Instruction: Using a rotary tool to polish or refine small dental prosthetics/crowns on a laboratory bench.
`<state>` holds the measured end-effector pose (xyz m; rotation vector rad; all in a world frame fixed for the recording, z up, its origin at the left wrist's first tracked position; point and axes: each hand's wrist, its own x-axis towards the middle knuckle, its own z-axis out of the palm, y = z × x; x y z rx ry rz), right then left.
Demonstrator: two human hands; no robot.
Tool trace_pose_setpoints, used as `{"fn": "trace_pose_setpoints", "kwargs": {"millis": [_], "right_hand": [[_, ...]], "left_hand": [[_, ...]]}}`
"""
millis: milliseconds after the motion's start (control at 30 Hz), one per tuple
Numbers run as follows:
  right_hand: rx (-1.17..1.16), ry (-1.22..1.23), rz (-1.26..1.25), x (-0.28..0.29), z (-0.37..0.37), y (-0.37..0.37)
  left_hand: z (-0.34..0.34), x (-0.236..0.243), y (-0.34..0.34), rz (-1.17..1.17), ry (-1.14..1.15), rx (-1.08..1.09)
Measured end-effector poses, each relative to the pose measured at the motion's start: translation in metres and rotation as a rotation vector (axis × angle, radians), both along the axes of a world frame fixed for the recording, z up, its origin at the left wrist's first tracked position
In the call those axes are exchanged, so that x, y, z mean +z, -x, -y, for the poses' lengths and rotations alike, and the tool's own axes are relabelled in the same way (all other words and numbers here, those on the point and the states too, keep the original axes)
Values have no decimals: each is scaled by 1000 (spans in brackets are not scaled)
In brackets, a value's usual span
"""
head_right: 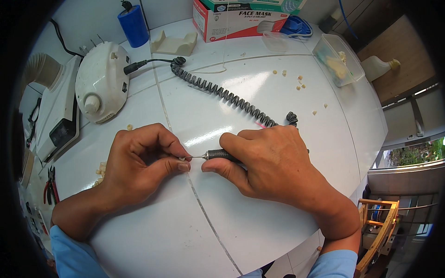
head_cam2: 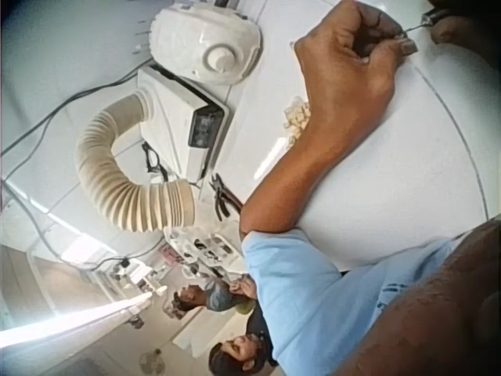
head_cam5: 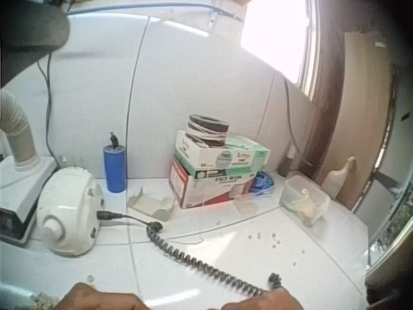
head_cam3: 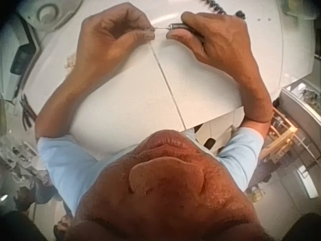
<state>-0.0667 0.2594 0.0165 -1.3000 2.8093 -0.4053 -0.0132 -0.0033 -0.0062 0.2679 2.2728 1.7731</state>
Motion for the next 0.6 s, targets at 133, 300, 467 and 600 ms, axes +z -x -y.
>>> {"fn": "trace_pose_setpoints", "kwargs": {"millis": [133,300,467,600], "right_hand": [[10,7,7,1,0,0],[2,-3,7,1,0,0],[7,-7,5,2,0,0],[-4,-1,6,1,1,-1]], "left_hand": [[0,1,0,7,15,-4],[-1,1,0,3,-7,0],[-1,1,0,-17,-3,-2],[0,1,0,-33,16,-12]]}}
